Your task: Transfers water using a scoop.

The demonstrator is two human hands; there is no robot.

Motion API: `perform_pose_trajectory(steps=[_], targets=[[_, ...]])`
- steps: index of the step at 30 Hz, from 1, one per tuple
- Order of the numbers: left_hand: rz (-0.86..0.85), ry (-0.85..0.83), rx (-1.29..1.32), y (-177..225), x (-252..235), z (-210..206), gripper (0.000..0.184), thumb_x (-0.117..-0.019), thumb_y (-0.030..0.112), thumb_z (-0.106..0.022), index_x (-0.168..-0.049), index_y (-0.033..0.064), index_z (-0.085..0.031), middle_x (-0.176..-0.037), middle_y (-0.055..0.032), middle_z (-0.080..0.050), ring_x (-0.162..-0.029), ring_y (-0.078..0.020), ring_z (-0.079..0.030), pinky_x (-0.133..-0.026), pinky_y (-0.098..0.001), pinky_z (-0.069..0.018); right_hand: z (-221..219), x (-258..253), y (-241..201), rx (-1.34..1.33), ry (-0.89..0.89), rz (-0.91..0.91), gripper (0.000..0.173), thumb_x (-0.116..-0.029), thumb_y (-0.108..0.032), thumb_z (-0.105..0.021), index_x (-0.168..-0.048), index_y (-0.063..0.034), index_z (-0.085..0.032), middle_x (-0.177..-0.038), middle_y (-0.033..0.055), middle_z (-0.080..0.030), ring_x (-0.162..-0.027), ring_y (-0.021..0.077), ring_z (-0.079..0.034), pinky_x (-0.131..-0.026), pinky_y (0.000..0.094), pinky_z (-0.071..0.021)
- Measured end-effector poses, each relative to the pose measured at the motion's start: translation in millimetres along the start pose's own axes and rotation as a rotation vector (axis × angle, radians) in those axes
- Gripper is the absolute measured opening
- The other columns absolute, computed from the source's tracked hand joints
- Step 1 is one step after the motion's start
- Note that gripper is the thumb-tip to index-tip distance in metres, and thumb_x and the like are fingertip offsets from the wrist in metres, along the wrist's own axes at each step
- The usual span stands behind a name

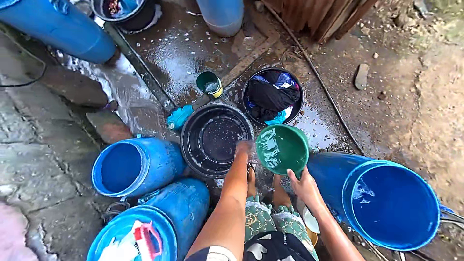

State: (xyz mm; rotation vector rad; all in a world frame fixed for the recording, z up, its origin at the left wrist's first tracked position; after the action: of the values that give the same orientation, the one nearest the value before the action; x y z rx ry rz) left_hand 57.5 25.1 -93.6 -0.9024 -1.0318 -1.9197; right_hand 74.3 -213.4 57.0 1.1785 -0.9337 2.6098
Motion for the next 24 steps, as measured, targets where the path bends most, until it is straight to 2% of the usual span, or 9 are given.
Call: perform_pose_trajectory(steps=[4, 8, 10, 12, 14, 16, 19, 22, 24], targets=[[-0.136, 0.14, 0.039, 14, -16, 57, 0.046, -0.1129, 0.026, -0.038, -0.136, -0.0095, -0.055, -0.132, -0.0346, -0.061, -0.127, -0.0495, -0.058, -0.108, -0.0639, -0.0435, -41, -21, -25, -0.432, -0.202, -0.151, 0.025, -0.1124, -0.027, -0.042, -0.114, -0.0034, -0.048, -0.056, -0.0023, -0.044, -0.038, 0.006, -0.039, -0.038, 0.0215, -0.0391], [-0.079, -0.004, 0.587, -25, -4, 52, 0.047, -0.1105, 0.008, -0.037, -0.155, -0.0018, -0.029, -0.133, -0.0267, -0.058, -0.11, -0.0341, -0.066, -0.093, -0.0479, -0.0559, -78, -41, -40, -0.637, -0.224, -0.27, 0.03, -0.1143, -0.028, -0.034, -0.099, -0.0044, -0.045, -0.053, -0.0017, -0.041, -0.034, 0.0057, -0.037, -0.033, 0.0203, -0.0361], [-0.057, -0.142, 0.879, -38, 27, 28, 0.05, -0.1061, 0.009, -0.045, -0.154, -0.0011, -0.035, -0.14, -0.0253, -0.056, -0.122, -0.0345, -0.061, -0.1, -0.0505, -0.0515, -98, -53, -46, -0.65, -0.199, -0.266, 0.031, -0.1144, -0.027, -0.034, -0.097, -0.0037, -0.045, -0.052, -0.001, -0.041, -0.033, 0.0063, -0.037, -0.032, 0.0207, -0.0362], [-0.05, -0.324, 1.03, -34, 57, -4, 0.044, -0.1098, 0.026, -0.039, -0.144, 0.0002, -0.049, -0.132, -0.0181, -0.063, -0.119, -0.0267, -0.062, -0.1, -0.0472, -0.0495, -119, -60, -51, -0.609, -0.199, -0.227, 0.031, -0.1141, -0.026, -0.035, -0.098, -0.0026, -0.046, -0.051, -0.001, -0.041, -0.034, 0.0071, -0.038, -0.034, 0.0224, -0.0371], [0.067, -0.333, 1.116, -27, 68, -27, 0.057, -0.1093, 0.053, -0.034, -0.11, 0.0049, -0.064, -0.082, -0.0055, -0.067, -0.068, -0.0148, -0.064, -0.064, -0.0341, -0.0558, -141, -63, -59, -0.567, -0.216, -0.16, 0.031, -0.1136, -0.025, -0.036, -0.096, -0.0022, -0.047, -0.049, -0.0018, -0.039, -0.034, 0.0077, -0.038, -0.034, 0.024, -0.0381], [0.285, -0.254, 1.15, -32, 73, -33, 0.058, -0.1072, 0.058, -0.038, -0.083, 0.0089, -0.056, -0.054, -0.0016, -0.046, -0.04, -0.0135, -0.043, -0.041, -0.0299, -0.041, -156, -62, -66, -0.479, -0.223, -0.107, 0.034, -0.1131, -0.026, -0.036, -0.096, -0.0004, -0.051, -0.049, -0.0015, -0.04, -0.035, 0.0086, -0.039, -0.037, 0.026, -0.0399], [0.384, -0.037, 1.119, -57, 70, -7, 0.042, -0.11, 0.038, -0.04, -0.106, 0.0025, -0.063, -0.076, -0.0088, -0.055, -0.059, -0.0179, -0.05, -0.055, -0.0365, -0.0448, -177, -66, -82, -0.326, -0.34, -0.002, 0.038, -0.1132, -0.027, -0.035, -0.11, 0.0047, -0.056, -0.057, 0.0028, -0.051, -0.043, 0.011, -0.049, -0.046, 0.0292, -0.0486], [0.337, 0.222, 1.325, -86, 63, 14, 0.034, -0.1095, 0.017, -0.044, -0.126, -0.0091, -0.058, -0.108, -0.0224, -0.066, -0.095, -0.0261, -0.064, -0.087, -0.0451, -0.054, -200, -82, -83, -0.195, -0.748, 0.132, 0.042, -0.1095, -0.021, -0.043, -0.139, 0.0079, -0.051, -0.118, 0.0203, -0.067, -0.101, 0.0231, -0.068, -0.088, 0.0424, -0.0577], [0.39, 0.302, 1.405, -106, 59, 20, 0.034, -0.1112, 0.015, -0.038, -0.128, -0.0105, -0.054, -0.097, -0.0193, -0.068, -0.082, -0.0219, -0.067, -0.077, -0.0385, -0.0572, -211, -118, -74, -0.177, -0.915, 0.112, 0.04, -0.1057, -0.015, -0.052, -0.14, 0.0069, -0.051, -0.124, 0.0197, -0.066, -0.105, 0.0228, -0.069, -0.089, 0.0415, -0.0587]])
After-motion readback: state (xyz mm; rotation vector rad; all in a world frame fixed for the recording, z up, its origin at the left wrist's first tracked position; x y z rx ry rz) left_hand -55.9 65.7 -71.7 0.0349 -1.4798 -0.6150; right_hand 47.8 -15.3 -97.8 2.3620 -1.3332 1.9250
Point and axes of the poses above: each hand's wrist, its own x-axis away from the middle knuckle, its own z-axis out of the back of the hand, y = z × x, the point moved 10 cm from there along -x, towards the middle knuckle
